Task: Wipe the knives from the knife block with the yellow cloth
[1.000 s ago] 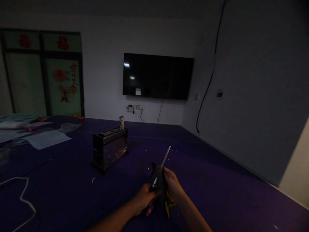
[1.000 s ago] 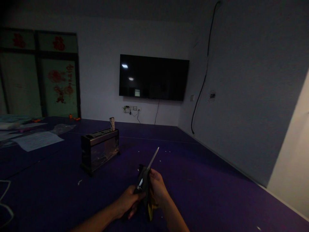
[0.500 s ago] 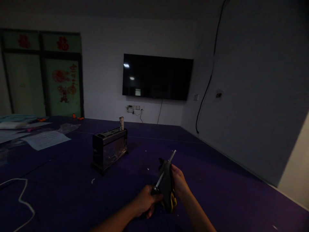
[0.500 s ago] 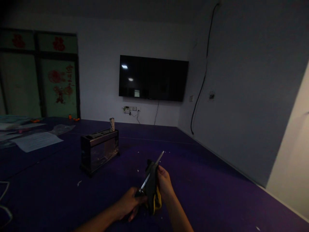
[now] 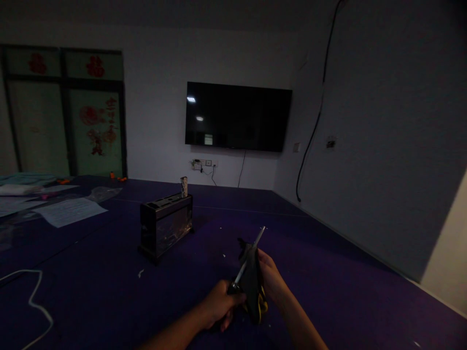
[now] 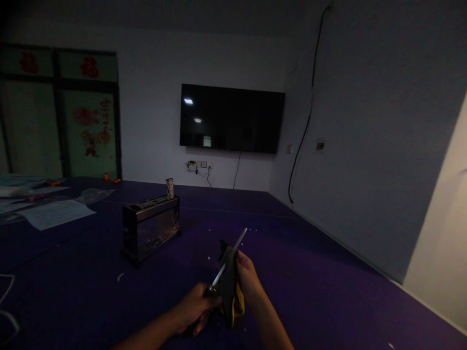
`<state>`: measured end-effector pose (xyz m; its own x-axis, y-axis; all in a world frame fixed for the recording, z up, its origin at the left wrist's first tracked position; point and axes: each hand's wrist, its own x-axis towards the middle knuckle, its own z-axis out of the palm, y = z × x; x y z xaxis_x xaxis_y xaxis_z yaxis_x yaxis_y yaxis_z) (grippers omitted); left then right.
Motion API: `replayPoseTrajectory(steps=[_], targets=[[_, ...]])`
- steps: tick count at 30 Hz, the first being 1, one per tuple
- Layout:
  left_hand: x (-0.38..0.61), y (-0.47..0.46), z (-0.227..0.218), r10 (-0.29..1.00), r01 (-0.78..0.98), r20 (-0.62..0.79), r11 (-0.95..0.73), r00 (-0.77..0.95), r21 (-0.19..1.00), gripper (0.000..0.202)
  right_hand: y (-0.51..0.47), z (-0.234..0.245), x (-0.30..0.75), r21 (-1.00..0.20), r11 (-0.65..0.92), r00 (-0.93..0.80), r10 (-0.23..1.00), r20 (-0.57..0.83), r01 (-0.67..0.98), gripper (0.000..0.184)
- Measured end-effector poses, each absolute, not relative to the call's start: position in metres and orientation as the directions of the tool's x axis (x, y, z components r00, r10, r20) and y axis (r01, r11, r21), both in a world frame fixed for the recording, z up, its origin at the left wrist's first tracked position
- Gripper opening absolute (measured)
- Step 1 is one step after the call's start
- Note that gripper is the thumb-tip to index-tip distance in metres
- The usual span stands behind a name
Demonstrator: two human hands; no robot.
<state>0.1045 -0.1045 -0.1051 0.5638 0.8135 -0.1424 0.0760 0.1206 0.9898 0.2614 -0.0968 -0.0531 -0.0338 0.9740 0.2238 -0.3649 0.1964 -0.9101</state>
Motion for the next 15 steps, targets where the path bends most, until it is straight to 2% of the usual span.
replayPoseTrajectory(steps=[5, 15], targets=[[0.104, -0.102, -0.111, 0.824, 0.049, -0.144, 0.140, 0.548, 0.989, 0.063, -0.093, -0.060, 0.260, -0.930, 0.197, -0.066, 0.971, 0.228, -0.311, 0.034], [0.103, -0.103, -0.108, 0.816, -0.012, -0.104, 0.135, 0.569, 0.991, 0.063, -0.097, -0.063, 0.244, -0.941, 0.183, -0.140, 0.963, 0.230, -0.285, 0.030]])
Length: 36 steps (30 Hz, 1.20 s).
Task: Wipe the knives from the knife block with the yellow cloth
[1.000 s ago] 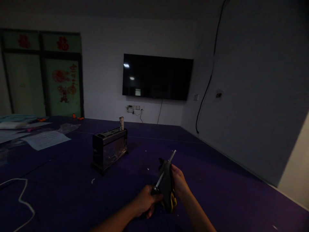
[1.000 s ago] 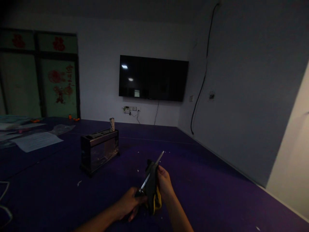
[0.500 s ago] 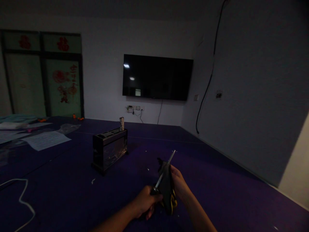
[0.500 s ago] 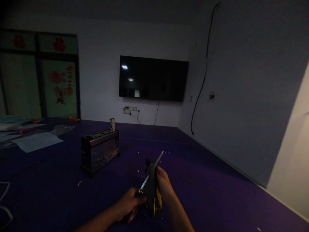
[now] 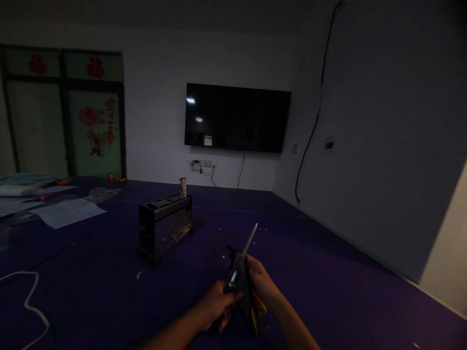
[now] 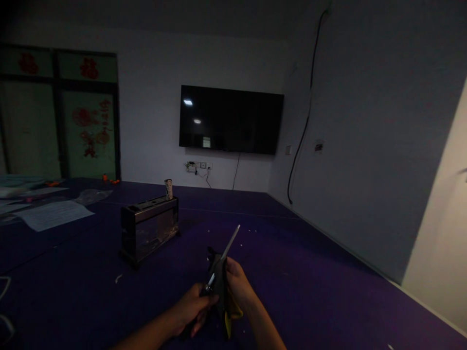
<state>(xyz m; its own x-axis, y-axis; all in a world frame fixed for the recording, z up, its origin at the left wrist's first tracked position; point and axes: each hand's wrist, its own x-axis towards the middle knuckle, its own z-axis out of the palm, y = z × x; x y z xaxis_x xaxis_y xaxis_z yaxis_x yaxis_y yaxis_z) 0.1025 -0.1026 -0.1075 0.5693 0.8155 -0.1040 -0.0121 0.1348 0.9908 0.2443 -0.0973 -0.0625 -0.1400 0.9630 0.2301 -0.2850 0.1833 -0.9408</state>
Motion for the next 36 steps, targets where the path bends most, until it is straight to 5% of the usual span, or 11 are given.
replayPoseTrajectory(steps=[36], targets=[[0.106, -0.105, -0.102, 0.876, -0.051, -0.089, 0.128, 0.474, 0.990, 0.050, -0.097, -0.068, 0.228, -0.935, 0.178, -0.050, 0.978, 0.203, -0.306, 0.025]])
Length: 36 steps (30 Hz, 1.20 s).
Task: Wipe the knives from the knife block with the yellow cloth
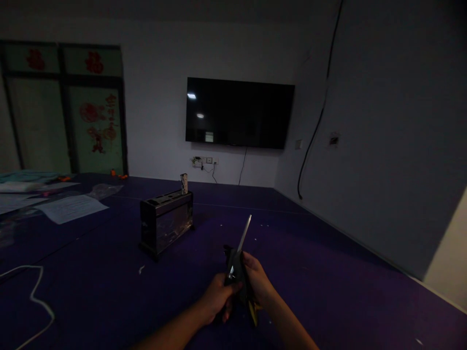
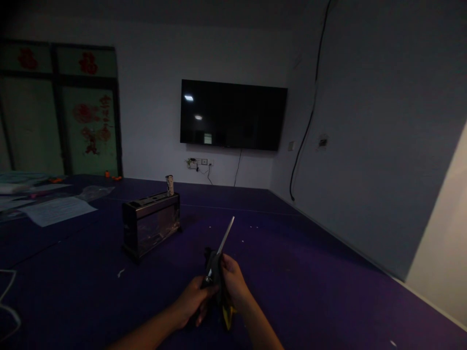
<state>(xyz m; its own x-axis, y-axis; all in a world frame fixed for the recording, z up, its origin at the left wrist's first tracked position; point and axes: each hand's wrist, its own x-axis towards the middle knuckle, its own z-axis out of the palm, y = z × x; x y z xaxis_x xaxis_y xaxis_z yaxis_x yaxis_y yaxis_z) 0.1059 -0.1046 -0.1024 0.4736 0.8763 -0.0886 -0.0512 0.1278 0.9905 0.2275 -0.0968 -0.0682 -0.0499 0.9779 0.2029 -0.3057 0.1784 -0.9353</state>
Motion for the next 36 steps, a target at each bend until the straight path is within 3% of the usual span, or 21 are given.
replayPoseTrajectory(steps=[7, 36], targets=[[0.105, -0.101, -0.103, 0.852, -0.016, -0.111, 0.139, 0.512, 0.990, 0.043, -0.096, -0.073, 0.229, -0.944, 0.159, -0.030, 0.984, 0.176, -0.290, 0.027], [0.102, -0.096, -0.102, 0.825, 0.022, -0.119, 0.128, 0.552, 0.991, 0.050, -0.091, -0.078, 0.234, -0.942, 0.182, 0.064, 0.983, 0.171, -0.283, 0.033]])
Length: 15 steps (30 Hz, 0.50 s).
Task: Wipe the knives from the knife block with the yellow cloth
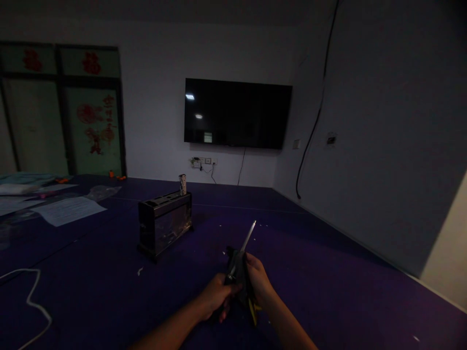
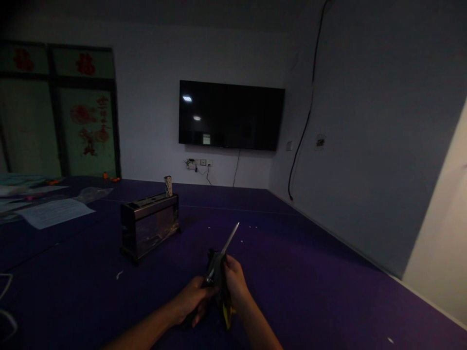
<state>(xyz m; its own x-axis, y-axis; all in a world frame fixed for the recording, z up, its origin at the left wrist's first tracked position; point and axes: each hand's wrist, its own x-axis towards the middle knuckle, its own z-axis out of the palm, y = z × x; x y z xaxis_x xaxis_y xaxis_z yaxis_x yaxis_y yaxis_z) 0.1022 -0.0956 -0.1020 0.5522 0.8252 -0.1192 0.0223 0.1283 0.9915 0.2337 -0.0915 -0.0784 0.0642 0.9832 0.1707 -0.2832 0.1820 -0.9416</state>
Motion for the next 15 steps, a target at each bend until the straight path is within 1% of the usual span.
replayPoseTrajectory(steps=[5, 15], targets=[[0.102, -0.094, -0.104, 0.809, 0.067, -0.142, 0.126, 0.571, 0.990, 0.049, -0.090, -0.079, 0.239, -0.935, 0.176, 0.061, 0.984, 0.166, -0.308, 0.030], [0.102, -0.096, -0.098, 0.767, 0.081, -0.117, 0.085, 0.631, 0.993, 0.051, -0.085, -0.073, 0.254, -0.924, 0.201, 0.129, 0.977, 0.167, -0.325, 0.023]])
